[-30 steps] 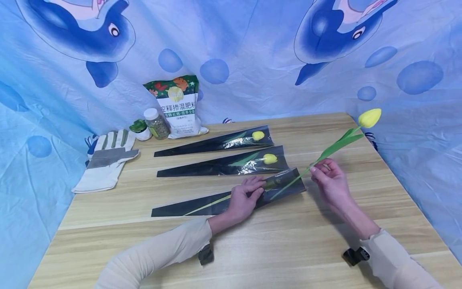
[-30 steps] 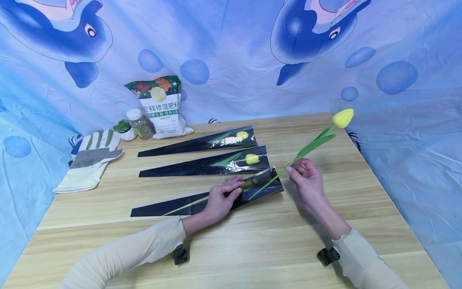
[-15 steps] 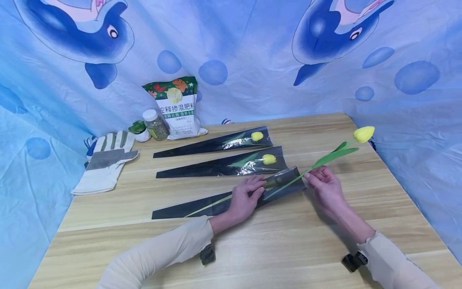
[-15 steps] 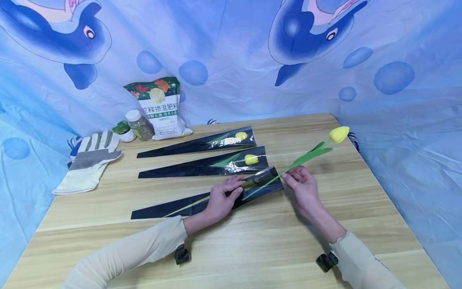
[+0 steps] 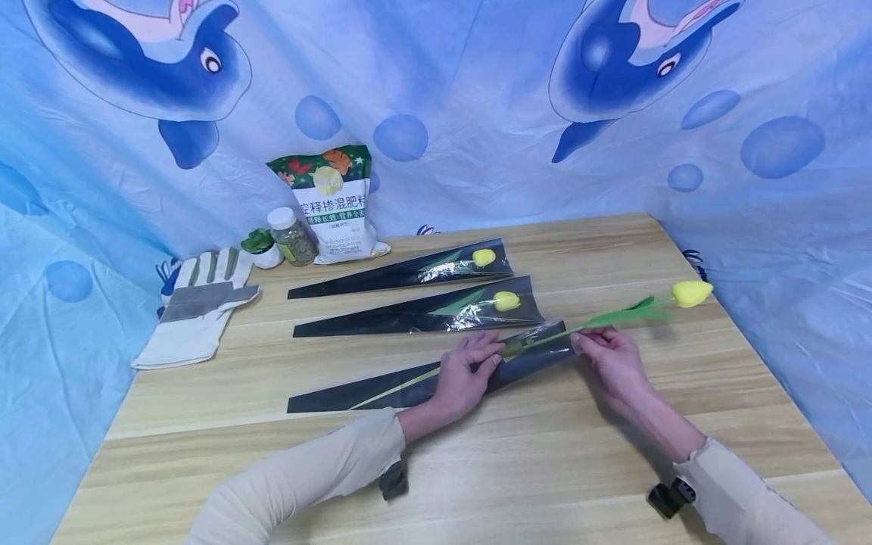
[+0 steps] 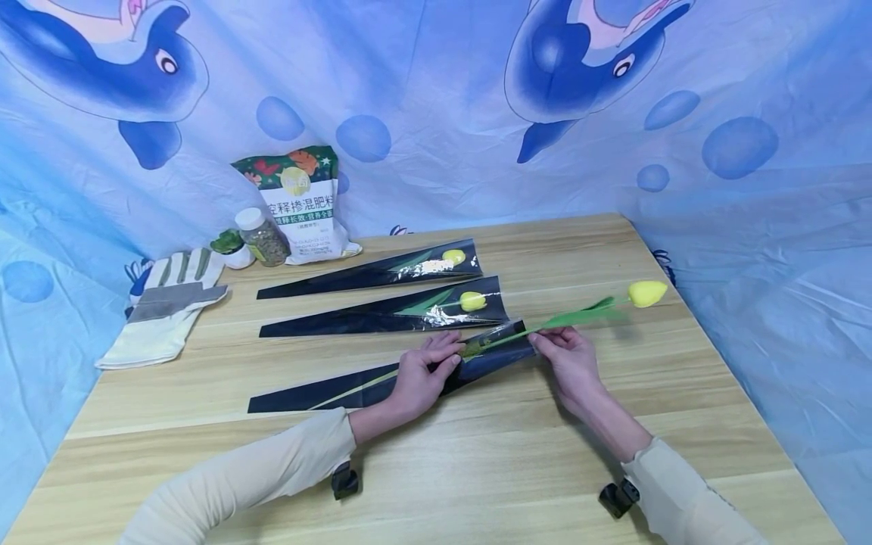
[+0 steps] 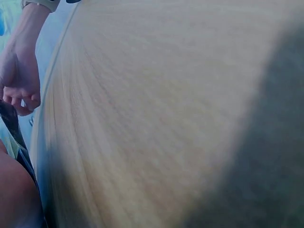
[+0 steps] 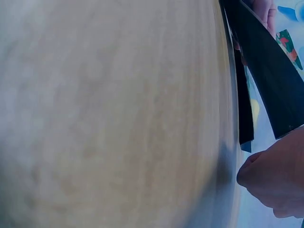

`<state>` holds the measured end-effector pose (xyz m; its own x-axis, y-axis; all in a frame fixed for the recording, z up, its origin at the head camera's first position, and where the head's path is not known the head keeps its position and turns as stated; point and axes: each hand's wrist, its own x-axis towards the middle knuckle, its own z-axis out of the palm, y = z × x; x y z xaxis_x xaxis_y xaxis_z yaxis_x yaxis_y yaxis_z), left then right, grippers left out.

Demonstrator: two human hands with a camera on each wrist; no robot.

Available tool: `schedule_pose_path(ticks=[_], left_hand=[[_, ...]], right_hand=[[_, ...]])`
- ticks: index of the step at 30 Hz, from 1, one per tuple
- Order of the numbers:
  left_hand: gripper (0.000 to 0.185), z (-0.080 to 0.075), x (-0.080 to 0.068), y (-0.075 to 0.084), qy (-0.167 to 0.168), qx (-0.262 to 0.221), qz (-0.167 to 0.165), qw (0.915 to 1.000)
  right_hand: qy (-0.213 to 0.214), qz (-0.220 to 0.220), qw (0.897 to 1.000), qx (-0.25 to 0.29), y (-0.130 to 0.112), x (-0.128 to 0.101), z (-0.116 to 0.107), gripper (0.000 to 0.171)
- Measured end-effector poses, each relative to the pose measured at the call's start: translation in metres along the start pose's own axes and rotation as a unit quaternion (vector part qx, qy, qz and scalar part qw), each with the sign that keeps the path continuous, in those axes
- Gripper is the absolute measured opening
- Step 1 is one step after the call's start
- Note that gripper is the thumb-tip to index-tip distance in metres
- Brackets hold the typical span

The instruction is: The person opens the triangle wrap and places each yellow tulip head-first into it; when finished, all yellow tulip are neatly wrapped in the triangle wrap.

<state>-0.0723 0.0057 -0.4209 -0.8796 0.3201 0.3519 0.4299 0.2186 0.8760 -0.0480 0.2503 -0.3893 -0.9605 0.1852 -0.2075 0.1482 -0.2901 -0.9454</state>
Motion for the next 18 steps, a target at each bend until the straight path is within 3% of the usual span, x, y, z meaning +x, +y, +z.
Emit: schedule_pose_path(ticks=[5, 11, 18], left_hand=[[0.023, -0.0002, 0.0, 0.0, -0.001, 0.002, 0.002, 1.0], [0.023, -0.0005, 0.0, -0.0016, 0.001, 0.008, 0.009, 0.9999], [0.023, -0.0005, -0.0004, -0.0022, 0.0, 0.009, 0.006, 0.9999]], right_hand=[[-0.009, 0.033, 0.998, -0.061, -0.0028, -0.0001, -0.004, 0.015], [-0.014, 0.067, 0.996, -0.059, -0.0044, -0.0005, -0.0064, 0.02], [-0.037, 0.069, 0.995, -0.064, -0.0037, -0.0019, -0.01, 0.024]])
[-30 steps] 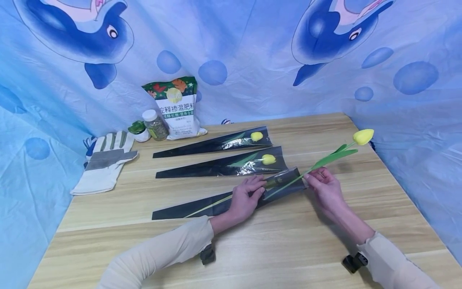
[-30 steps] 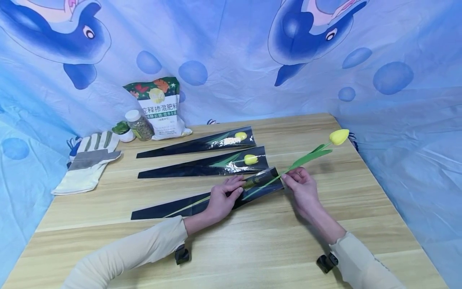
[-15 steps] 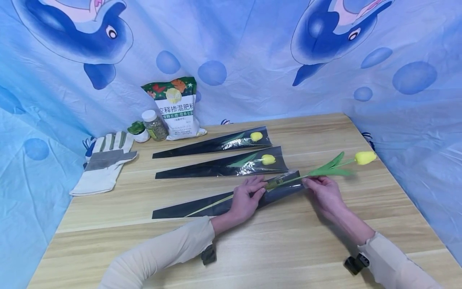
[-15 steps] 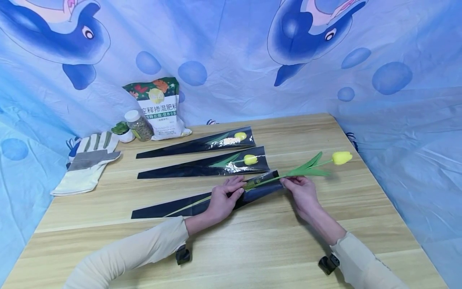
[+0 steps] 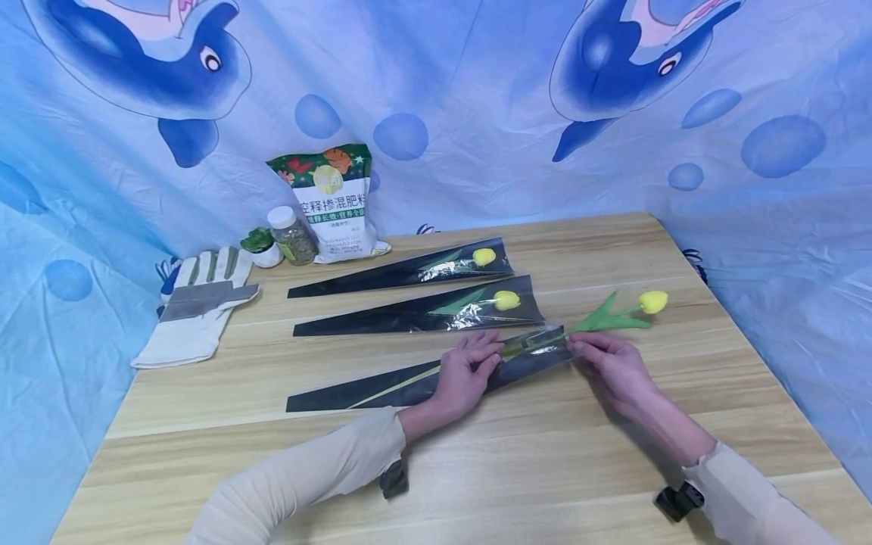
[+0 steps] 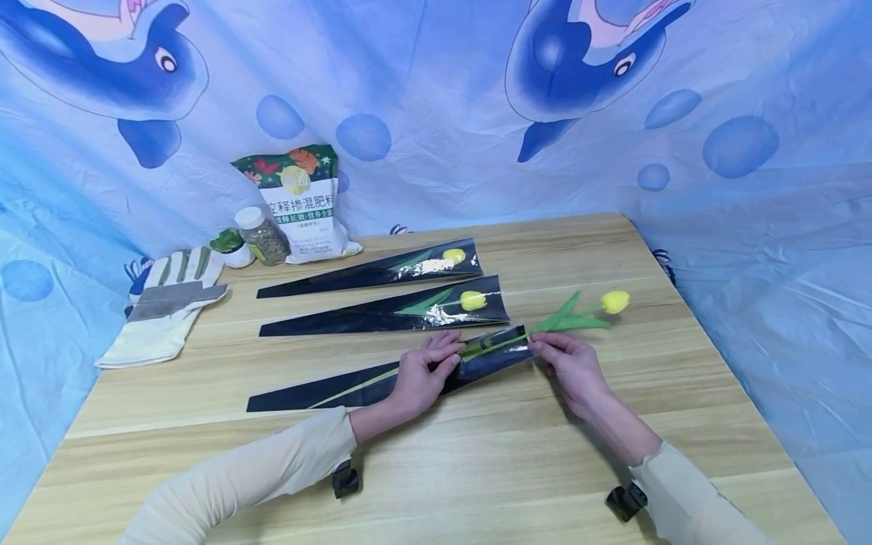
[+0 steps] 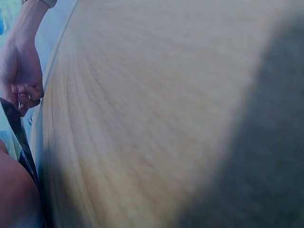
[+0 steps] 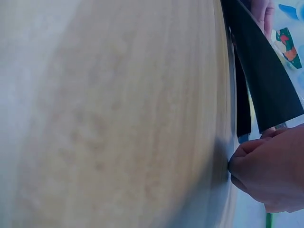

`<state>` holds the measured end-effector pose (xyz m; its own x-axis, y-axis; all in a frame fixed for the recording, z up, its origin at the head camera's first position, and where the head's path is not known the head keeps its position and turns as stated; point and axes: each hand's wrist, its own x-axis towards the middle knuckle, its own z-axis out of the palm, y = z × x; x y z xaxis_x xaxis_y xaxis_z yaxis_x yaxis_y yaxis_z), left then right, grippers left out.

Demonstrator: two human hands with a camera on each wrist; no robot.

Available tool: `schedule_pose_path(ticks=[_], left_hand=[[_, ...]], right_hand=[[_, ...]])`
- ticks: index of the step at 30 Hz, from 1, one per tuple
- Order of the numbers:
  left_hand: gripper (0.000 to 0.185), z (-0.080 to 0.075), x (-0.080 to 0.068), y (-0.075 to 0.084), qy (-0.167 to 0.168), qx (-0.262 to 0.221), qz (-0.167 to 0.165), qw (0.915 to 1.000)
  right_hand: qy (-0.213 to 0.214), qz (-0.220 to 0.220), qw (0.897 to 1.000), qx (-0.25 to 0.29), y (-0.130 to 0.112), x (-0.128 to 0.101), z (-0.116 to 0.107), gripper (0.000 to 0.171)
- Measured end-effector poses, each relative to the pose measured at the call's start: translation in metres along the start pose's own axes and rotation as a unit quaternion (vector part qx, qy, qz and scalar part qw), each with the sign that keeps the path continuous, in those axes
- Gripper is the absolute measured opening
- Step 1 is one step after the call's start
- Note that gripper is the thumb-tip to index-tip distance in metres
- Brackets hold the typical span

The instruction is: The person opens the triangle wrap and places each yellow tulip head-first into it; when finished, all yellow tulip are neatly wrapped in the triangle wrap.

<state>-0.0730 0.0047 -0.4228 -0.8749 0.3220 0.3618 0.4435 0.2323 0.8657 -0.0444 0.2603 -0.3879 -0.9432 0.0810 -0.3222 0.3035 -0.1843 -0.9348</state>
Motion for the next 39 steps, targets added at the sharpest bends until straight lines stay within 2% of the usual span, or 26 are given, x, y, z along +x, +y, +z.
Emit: schedule_pose_path(ticks=[4, 7, 9, 10, 11, 13, 15, 18, 20, 23, 26, 29, 31, 34, 39], left_hand=[[0.021, 0.0, 0.0, -0.001, 0.002, 0.006, -0.003, 1.0], [0.021, 0.001, 0.0, -0.003, 0.002, 0.011, -0.002, 0.9999], [0.021, 0.001, 0.001, -0.003, 0.001, 0.012, 0.0, 0.9999], [0.021, 0.001, 0.001, -0.003, 0.001, 0.01, -0.001, 1.0], [0.021, 0.001, 0.001, -0.002, 0.001, 0.01, -0.001, 1.0], [0.022, 0.0, 0.002, -0.001, 0.001, 0.01, -0.001, 0.9999], [0.022, 0.0, 0.002, -0.001, 0.001, 0.014, 0.002, 0.9999], [0.023, -0.001, 0.002, -0.001, -0.005, 0.016, -0.004, 0.9999], [0.022, -0.001, 0.002, -0.001, -0.008, 0.018, -0.006, 0.9998], [0.022, -0.001, 0.002, -0.001, -0.01, 0.018, -0.008, 0.9998], [0.022, -0.001, 0.002, 0.0, -0.008, 0.019, -0.008, 0.9997], [0.023, 0.0, 0.002, -0.001, -0.008, 0.021, -0.009, 0.9997], [0.022, 0.0, 0.002, -0.001, -0.008, 0.022, -0.008, 0.9997], [0.022, 0.0, 0.001, -0.002, -0.009, 0.024, -0.008, 0.9996], [0.022, 0.002, 0.0, -0.003, -0.008, 0.022, -0.006, 0.9997]], right_hand=[[-0.005, 0.004, 1.0, 0.003, 0.0, -0.002, -0.002, 0.02], [-0.001, -0.037, 0.995, -0.092, -0.005, -0.003, -0.009, 0.016], [0.008, -0.086, 0.981, -0.173, -0.01, -0.004, -0.018, 0.023], [0.014, -0.118, 0.969, -0.217, -0.013, -0.003, -0.023, 0.026], [0.024, -0.157, 0.951, -0.267, -0.016, -0.002, -0.029, 0.027], [0.03, -0.232, 0.916, -0.326, -0.022, 0.003, -0.043, 0.019], [0.035, -0.308, 0.87, -0.383, -0.028, 0.01, -0.057, 0.01], [0.035, -0.384, 0.792, -0.474, -0.035, 0.02, -0.077, 0.016], [0.029, -0.404, 0.755, -0.516, -0.037, 0.024, -0.087, 0.02], [0.014, -0.422, 0.714, -0.559, -0.038, 0.03, -0.095, 0.023], [-0.003, -0.444, 0.685, -0.578, -0.037, 0.036, -0.098, 0.026], [-0.016, -0.459, 0.665, -0.589, -0.035, 0.042, -0.099, 0.029], [-0.019, -0.457, 0.66, -0.596, -0.034, 0.044, -0.099, 0.032], [-0.018, -0.442, 0.66, -0.607, -0.033, 0.046, -0.1, 0.033], [-0.019, -0.422, 0.668, -0.613, -0.03, 0.047, -0.101, 0.032]])
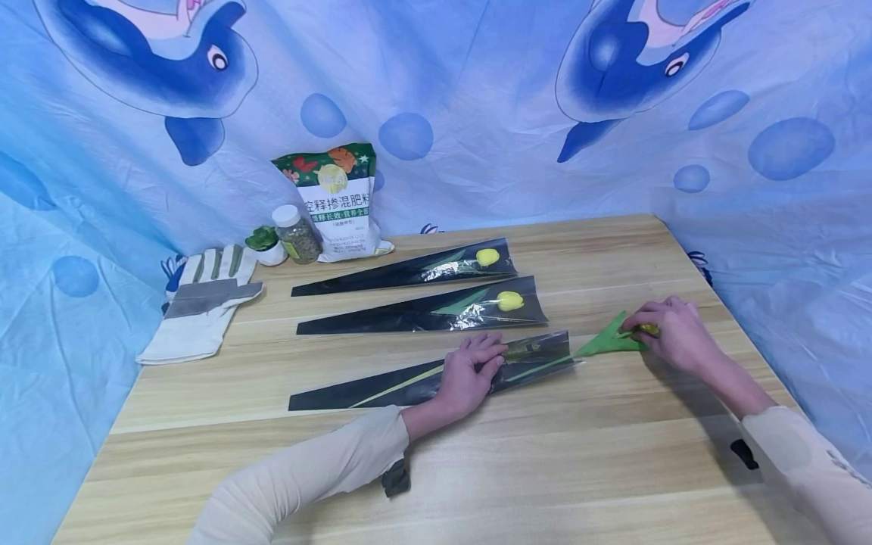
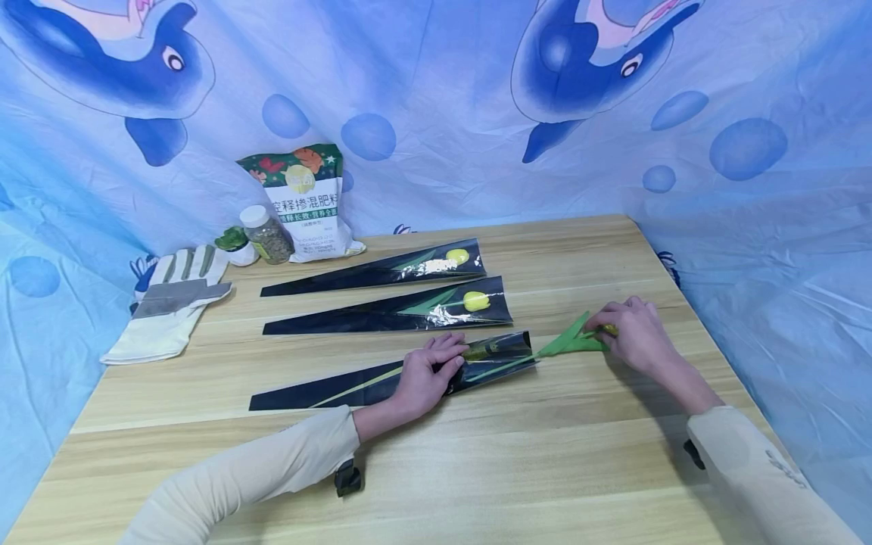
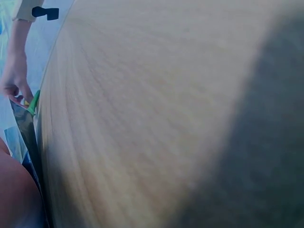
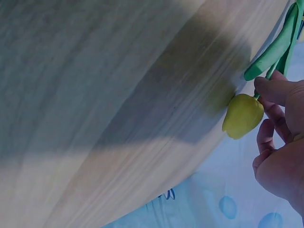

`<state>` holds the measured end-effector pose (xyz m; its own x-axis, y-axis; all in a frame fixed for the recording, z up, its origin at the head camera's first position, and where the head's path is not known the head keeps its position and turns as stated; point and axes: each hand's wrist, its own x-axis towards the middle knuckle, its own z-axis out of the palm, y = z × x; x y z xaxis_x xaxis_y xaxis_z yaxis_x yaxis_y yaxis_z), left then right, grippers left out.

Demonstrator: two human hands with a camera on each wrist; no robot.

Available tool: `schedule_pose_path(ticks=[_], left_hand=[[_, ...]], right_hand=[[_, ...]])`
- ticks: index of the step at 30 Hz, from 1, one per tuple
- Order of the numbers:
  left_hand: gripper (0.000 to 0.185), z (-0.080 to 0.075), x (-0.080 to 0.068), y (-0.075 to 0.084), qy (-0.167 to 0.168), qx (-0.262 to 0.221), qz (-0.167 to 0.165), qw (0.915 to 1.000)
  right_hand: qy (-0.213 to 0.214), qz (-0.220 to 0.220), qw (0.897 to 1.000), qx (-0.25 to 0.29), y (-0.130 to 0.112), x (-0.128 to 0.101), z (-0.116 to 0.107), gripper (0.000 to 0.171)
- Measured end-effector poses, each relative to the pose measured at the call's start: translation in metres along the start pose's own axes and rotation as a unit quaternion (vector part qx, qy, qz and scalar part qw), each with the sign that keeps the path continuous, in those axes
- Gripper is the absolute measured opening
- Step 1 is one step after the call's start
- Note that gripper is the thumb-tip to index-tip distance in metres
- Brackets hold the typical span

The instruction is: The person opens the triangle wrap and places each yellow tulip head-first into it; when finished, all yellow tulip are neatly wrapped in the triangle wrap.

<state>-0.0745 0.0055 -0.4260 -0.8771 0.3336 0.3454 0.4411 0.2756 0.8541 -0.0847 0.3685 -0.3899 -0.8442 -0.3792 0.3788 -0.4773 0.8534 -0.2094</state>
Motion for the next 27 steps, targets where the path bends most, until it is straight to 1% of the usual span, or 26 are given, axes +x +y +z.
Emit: schedule_pose_path(ticks=[5, 10, 19, 27], left_hand=[[0.022, 0.0, -0.001, 0.0, 0.002, -0.004, 0.007, 1.0], [0.022, 0.0, -0.001, 0.0, 0.0, -0.009, 0.005, 1.0], [0.023, 0.001, 0.0, 0.001, -0.002, 0.002, 0.003, 1.0], [0.024, 0.0, 0.001, 0.002, -0.007, 0.019, 0.009, 0.9997]], right_hand=[[0.006, -0.002, 1.0, 0.007, -0.001, 0.0, 0.0, 0.033], [0.013, -0.009, 1.0, 0.017, 0.0, 0.0, 0.0, 0.036], [0.033, -0.025, 0.999, 0.022, -0.002, -0.001, -0.005, 0.039], [0.04, -0.044, 0.998, 0.022, -0.002, -0.001, -0.01, 0.039]])
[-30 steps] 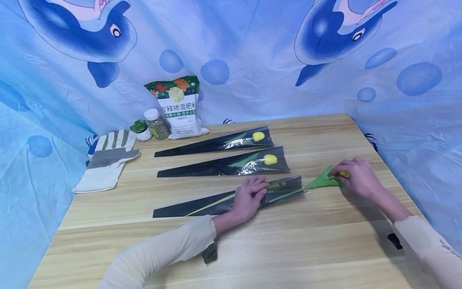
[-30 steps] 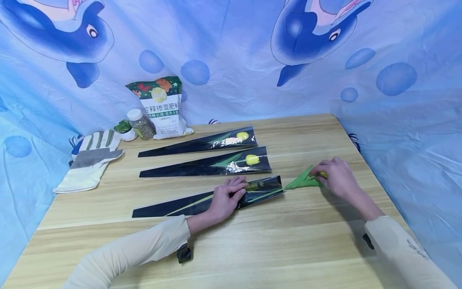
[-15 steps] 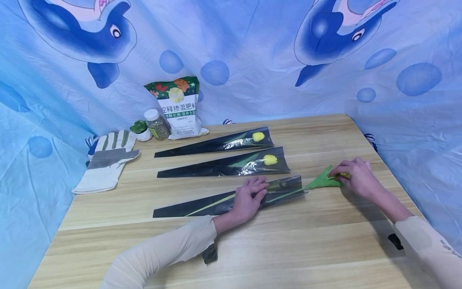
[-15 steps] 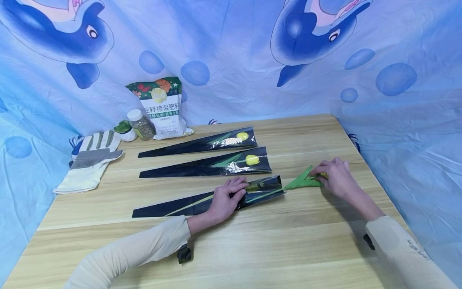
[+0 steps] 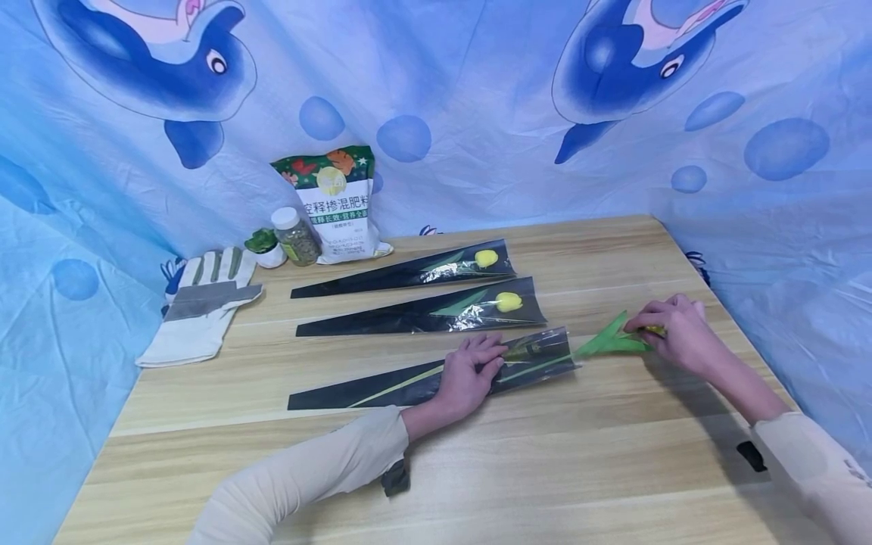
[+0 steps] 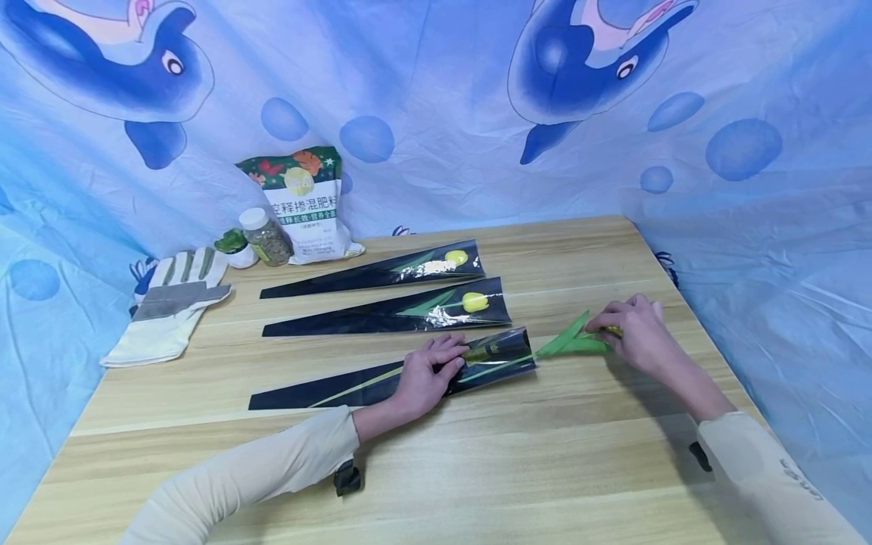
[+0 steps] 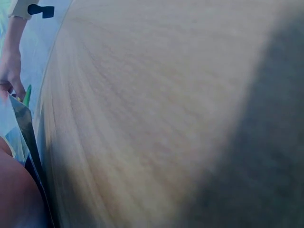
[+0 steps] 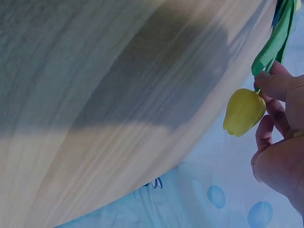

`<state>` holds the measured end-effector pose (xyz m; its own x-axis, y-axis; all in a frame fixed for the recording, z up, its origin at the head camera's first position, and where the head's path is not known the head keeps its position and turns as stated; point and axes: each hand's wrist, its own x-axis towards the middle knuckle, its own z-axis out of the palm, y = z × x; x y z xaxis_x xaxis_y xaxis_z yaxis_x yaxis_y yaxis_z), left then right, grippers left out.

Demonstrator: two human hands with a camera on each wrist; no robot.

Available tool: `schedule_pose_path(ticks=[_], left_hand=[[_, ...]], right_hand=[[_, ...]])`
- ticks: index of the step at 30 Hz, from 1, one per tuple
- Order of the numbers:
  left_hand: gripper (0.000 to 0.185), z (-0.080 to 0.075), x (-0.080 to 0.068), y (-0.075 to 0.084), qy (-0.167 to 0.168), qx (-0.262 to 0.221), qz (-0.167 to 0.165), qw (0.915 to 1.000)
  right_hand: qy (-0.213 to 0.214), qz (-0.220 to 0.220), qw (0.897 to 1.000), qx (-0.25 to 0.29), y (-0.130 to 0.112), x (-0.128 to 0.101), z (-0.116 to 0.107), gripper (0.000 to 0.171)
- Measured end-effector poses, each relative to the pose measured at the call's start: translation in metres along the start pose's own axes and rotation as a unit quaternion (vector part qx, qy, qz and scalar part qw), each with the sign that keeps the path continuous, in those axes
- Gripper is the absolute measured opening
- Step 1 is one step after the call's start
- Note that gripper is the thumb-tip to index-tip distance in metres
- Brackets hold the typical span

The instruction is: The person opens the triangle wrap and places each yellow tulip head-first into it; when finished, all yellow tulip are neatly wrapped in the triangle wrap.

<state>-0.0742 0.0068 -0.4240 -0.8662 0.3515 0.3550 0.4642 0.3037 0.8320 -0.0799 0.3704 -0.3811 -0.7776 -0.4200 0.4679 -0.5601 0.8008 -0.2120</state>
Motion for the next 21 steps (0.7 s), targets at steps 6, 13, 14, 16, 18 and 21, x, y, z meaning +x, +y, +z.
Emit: schedule_pose_path(ticks=[6, 13, 14, 16, 18, 21], left_hand=[[0.024, 0.0, 0.0, 0.002, -0.004, 0.012, -0.004, 0.9999], [0.023, 0.001, -0.001, 0.003, -0.01, 0.031, -0.006, 0.9994], [0.023, 0.001, 0.0, 0.003, -0.011, 0.034, -0.007, 0.9993], [0.023, 0.001, 0.0, 0.003, -0.013, 0.037, -0.008, 0.9992], [0.024, 0.001, 0.0, 0.004, -0.014, 0.038, -0.013, 0.9991], [0.024, 0.001, 0.0, 0.006, -0.018, 0.037, -0.022, 0.9989]], right_hand=[[0.0, -0.013, 1.0, -0.003, -0.004, 0.003, -0.003, 0.039], [0.0, -0.022, 1.0, -0.007, -0.015, 0.01, -0.006, 0.038], [0.0, -0.023, 1.0, -0.006, -0.017, 0.01, -0.006, 0.037], [-0.003, -0.024, 1.0, -0.004, -0.019, 0.011, -0.006, 0.037], [-0.003, -0.026, 1.0, -0.003, -0.021, 0.012, -0.006, 0.037], [-0.003, -0.03, 1.0, -0.003, -0.024, 0.014, -0.006, 0.037]])
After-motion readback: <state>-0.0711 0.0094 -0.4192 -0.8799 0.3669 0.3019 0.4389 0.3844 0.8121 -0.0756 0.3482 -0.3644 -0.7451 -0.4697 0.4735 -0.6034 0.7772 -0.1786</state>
